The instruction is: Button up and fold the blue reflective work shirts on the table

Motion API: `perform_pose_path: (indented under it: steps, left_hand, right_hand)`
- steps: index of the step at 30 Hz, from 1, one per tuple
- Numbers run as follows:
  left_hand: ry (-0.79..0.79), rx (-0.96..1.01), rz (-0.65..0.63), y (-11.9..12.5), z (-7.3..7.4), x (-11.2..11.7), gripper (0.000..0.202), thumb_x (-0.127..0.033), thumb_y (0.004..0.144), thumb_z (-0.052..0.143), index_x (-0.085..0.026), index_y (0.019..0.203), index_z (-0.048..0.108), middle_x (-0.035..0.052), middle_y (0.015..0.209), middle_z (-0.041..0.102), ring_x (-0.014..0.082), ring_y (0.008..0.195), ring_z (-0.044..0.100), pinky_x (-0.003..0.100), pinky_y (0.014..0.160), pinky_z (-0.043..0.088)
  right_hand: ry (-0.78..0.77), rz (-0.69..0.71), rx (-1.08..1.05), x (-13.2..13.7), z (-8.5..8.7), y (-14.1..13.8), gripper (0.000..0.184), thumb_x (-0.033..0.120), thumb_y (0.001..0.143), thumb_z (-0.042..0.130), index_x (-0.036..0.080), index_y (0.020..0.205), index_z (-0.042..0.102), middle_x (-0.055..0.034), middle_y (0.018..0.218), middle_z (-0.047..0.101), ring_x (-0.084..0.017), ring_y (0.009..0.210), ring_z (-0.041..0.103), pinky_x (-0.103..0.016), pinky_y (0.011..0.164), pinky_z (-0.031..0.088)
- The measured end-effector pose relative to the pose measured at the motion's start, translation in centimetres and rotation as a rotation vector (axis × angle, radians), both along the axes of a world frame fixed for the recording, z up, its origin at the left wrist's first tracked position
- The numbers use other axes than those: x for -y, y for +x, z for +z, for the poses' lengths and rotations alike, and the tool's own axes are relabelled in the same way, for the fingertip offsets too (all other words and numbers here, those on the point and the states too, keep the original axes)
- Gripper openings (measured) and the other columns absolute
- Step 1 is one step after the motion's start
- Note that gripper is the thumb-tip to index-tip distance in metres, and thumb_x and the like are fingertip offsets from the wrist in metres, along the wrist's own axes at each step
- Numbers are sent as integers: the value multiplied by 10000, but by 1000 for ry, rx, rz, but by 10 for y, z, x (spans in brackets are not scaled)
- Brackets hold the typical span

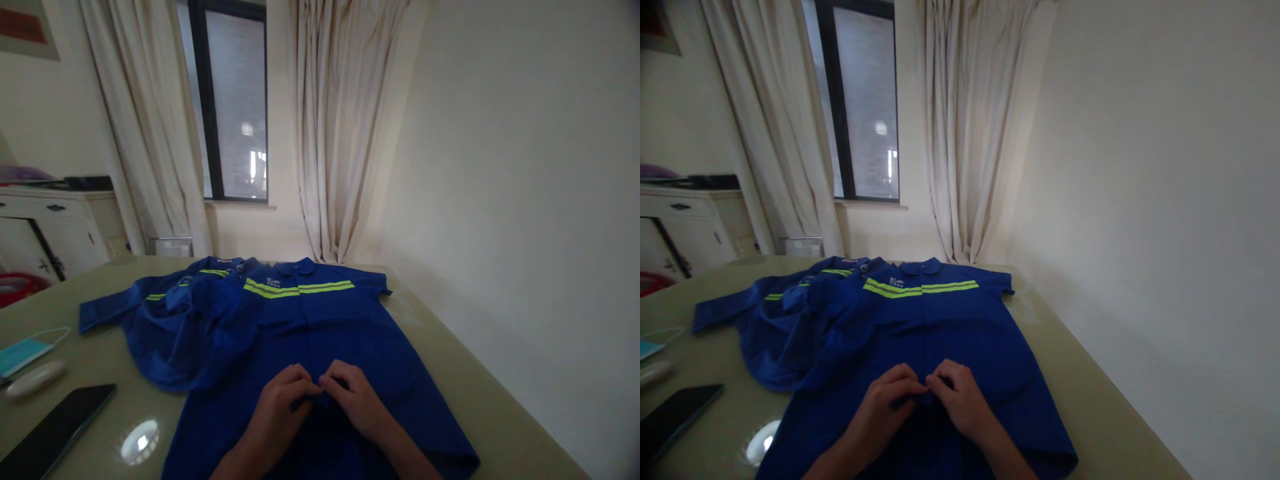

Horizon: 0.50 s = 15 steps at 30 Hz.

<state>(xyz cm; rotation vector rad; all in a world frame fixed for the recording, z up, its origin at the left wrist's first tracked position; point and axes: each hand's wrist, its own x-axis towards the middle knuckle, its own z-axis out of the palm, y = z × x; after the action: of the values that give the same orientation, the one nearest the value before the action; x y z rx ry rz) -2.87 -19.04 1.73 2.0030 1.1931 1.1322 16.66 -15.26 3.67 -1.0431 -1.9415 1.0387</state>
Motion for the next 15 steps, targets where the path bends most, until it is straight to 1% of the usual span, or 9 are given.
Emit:
perform_pose_path:
  steps: [3,5,8,12,14,15]
  left_hand:
    - [7,16,-20,-1,-3,-1,360,-29,829,561,-278,970,779,14,929,685,155,883,649,259,799,477]
    - [-25,38,-20,-1,0,0,343,-37,835,570,-275,959,782,12,918,687,150,865,652,253,788,475]
    - [-81,49,0,-1,10,0,274,-77,837,613,-265,925,790,9,878,692,145,802,646,244,737,463]
    - [-166,22,11,-8,26,-1,122,-183,829,700,-249,861,797,4,826,704,149,756,628,245,700,438]
    - [-221,2,22,-11,30,-1,53,-248,816,735,-231,826,784,1,804,706,154,748,616,247,690,424]
    - [-250,-12,26,-13,30,-1,62,-272,814,739,-223,823,775,-2,791,704,153,734,605,247,675,415]
  right_hand:
    - [17,-16,12,1,-2,-1,339,441,946,609,189,736,694,0,760,631,-164,765,594,-272,715,396]
    - [25,-30,20,2,-3,-2,350,444,949,607,187,729,695,-1,751,630,-162,753,591,-273,701,389]
    - [46,-49,17,2,-3,-3,366,446,956,601,184,719,696,-4,745,625,-160,744,586,-276,694,386]
    - [67,-59,11,4,3,-3,348,429,953,615,185,716,686,1,751,612,-154,740,578,-272,691,389]
    - [68,-54,24,5,5,-3,335,409,956,616,188,711,677,5,751,605,-149,734,571,-268,680,384]
    - [70,-49,33,6,6,-3,328,399,957,615,190,711,675,5,753,604,-148,735,569,-268,676,382]
